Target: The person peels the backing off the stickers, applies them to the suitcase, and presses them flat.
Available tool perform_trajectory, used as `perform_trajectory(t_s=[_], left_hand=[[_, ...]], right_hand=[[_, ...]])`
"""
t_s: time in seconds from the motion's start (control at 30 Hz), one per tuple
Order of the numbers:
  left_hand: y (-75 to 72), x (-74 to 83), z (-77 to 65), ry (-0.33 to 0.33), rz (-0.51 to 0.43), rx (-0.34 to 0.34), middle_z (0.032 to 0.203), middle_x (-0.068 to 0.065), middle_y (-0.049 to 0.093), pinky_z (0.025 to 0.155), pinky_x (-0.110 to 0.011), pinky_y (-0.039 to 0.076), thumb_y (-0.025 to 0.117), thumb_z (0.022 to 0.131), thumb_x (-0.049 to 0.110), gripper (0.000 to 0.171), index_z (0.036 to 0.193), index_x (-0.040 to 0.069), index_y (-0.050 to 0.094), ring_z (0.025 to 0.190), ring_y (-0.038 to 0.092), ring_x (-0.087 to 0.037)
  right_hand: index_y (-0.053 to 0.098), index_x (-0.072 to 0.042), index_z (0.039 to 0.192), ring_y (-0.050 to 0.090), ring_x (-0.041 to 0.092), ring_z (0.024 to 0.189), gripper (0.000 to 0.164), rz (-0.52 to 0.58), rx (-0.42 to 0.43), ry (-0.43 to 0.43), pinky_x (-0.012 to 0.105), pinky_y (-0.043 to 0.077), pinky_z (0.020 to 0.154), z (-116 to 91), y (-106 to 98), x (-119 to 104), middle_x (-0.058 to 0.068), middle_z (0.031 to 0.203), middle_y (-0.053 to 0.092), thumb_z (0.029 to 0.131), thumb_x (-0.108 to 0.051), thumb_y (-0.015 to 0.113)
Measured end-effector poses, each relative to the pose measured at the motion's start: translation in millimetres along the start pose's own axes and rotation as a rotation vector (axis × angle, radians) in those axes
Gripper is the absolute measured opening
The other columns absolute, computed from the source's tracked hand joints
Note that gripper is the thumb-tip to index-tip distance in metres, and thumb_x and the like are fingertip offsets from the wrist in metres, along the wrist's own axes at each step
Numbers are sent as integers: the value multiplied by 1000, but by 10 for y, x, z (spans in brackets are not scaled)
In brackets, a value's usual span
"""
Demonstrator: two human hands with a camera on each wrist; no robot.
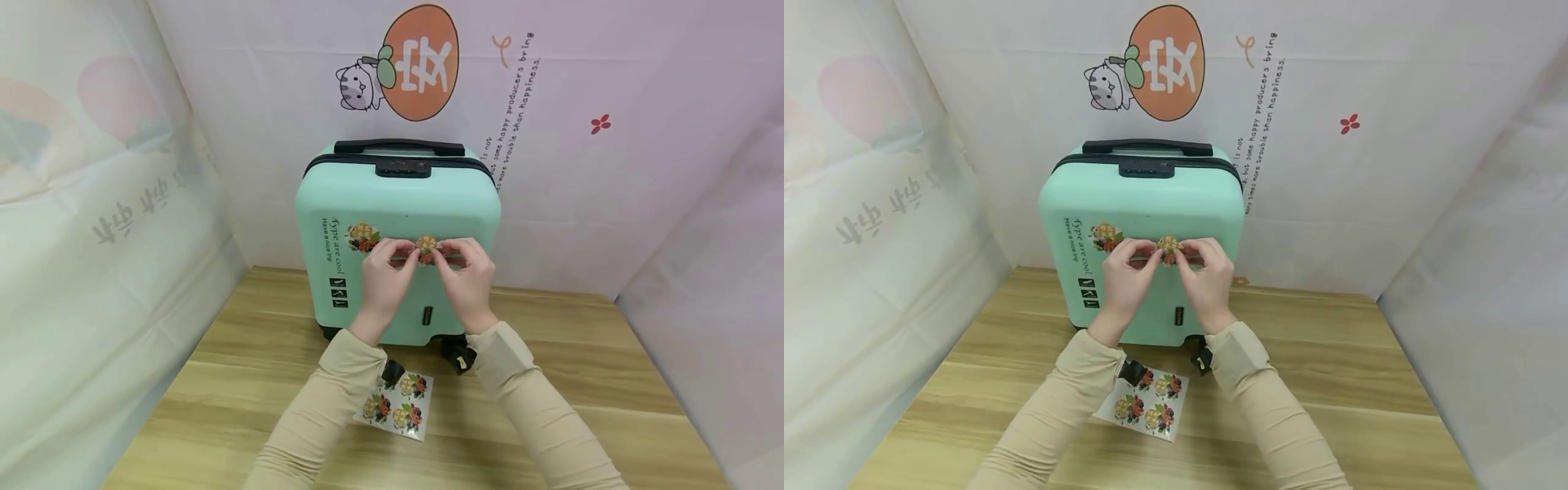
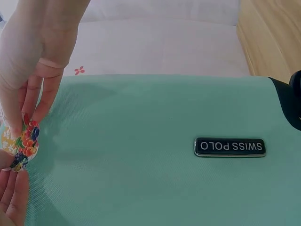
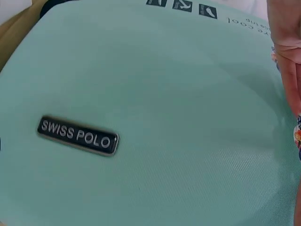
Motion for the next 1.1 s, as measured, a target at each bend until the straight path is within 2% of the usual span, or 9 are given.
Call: perform_trajectory(t_s=[0.13,0.27,0.53,0.9,1.1], left_hand=[[8,0,10,6,28,9,85,-12,65,66,-20,55,68,86,8,9,89,-1,70,73,66,-20],[23,-3,24,11,66,7,85,-11,65,65,-20,55,68,86,8,9,89,0,70,72,66,-19],[44,-13,34,22,61,13,83,-11,65,62,-20,54,69,85,7,8,87,-1,70,69,66,-19],[42,16,64,28,64,32,80,-11,65,62,-18,53,69,85,6,7,85,-1,70,67,66,-18],[30,14,64,17,126,35,80,-9,66,61,-18,53,70,84,8,7,85,1,70,66,66,-16]], right_hand=[[70,4,90,63,25,76,11,-29,-2,-50,34,56,67,14,2,-32,16,87,65,82,-3,72],[70,4,90,63,25,76,11,-48,-8,-63,30,56,67,25,10,-32,17,87,65,82,-3,71],[69,4,89,64,24,75,9,-81,-17,-98,22,54,69,48,23,-22,17,85,64,84,-3,70],[69,4,87,64,23,73,7,-141,-4,-177,31,56,66,69,27,-47,16,83,64,83,-2,70],[70,3,87,64,24,73,8,-168,-8,-195,32,56,64,70,36,-62,16,83,65,84,-4,70]])
Point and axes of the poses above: each hand's wrist, its own z-axis towards the middle knuckle, its own y-axis out of the palm, x = y × z, the point moved 8 cm from there along z, towards the middle knuckle
